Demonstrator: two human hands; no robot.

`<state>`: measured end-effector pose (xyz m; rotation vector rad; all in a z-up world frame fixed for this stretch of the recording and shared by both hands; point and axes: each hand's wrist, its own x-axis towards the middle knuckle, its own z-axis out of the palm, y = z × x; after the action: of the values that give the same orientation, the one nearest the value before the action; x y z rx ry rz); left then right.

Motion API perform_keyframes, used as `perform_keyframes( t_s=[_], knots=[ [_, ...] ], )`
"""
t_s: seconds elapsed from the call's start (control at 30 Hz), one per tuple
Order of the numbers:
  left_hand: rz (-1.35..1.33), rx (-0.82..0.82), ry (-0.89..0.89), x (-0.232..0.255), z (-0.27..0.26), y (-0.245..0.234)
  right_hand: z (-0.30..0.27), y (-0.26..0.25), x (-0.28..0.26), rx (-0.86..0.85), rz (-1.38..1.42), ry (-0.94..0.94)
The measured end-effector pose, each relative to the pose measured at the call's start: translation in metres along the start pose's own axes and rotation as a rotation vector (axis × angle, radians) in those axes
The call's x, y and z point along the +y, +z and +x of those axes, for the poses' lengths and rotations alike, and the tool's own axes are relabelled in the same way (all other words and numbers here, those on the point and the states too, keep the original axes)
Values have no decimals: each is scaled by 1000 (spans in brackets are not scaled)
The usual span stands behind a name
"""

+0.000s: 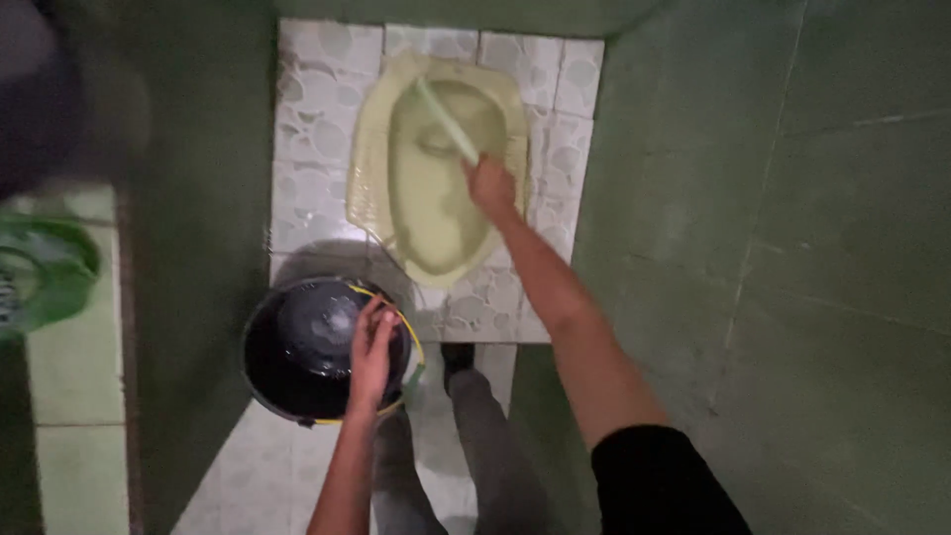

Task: Scrubbing and cleaning a squat toilet and bathroom walls using a brush.

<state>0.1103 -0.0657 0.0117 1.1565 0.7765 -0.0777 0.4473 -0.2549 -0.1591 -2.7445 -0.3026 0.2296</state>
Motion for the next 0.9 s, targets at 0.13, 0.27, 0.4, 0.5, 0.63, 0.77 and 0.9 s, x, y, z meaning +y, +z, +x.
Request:
perform_keyframes(
  t_s=[0.13,0.27,0.4,0.5,0.63,0.77,0.9],
  knots=[
    [-1,9,-41,-24,-3,1,-16,-46,56,32,14,171],
    [-39,-12,-8,-21,9,4,-38,-73,76,40,74,176],
    [-57,-17,-29,-12,10,17,-20,-52,55,-26,15,179],
    [-24,-24,-23,-12,5,20,-38,-75,41,-71,-93,183],
    [19,-31,0,-30,3,16,-75,-68,95,-139,-279,89],
    [-22,-16,-13,-25,4,11,-37,-79,84,-138,-411,-98],
    [21,22,-5,-31,4,9,7,-56,80,-46,-406,-144]
  ],
)
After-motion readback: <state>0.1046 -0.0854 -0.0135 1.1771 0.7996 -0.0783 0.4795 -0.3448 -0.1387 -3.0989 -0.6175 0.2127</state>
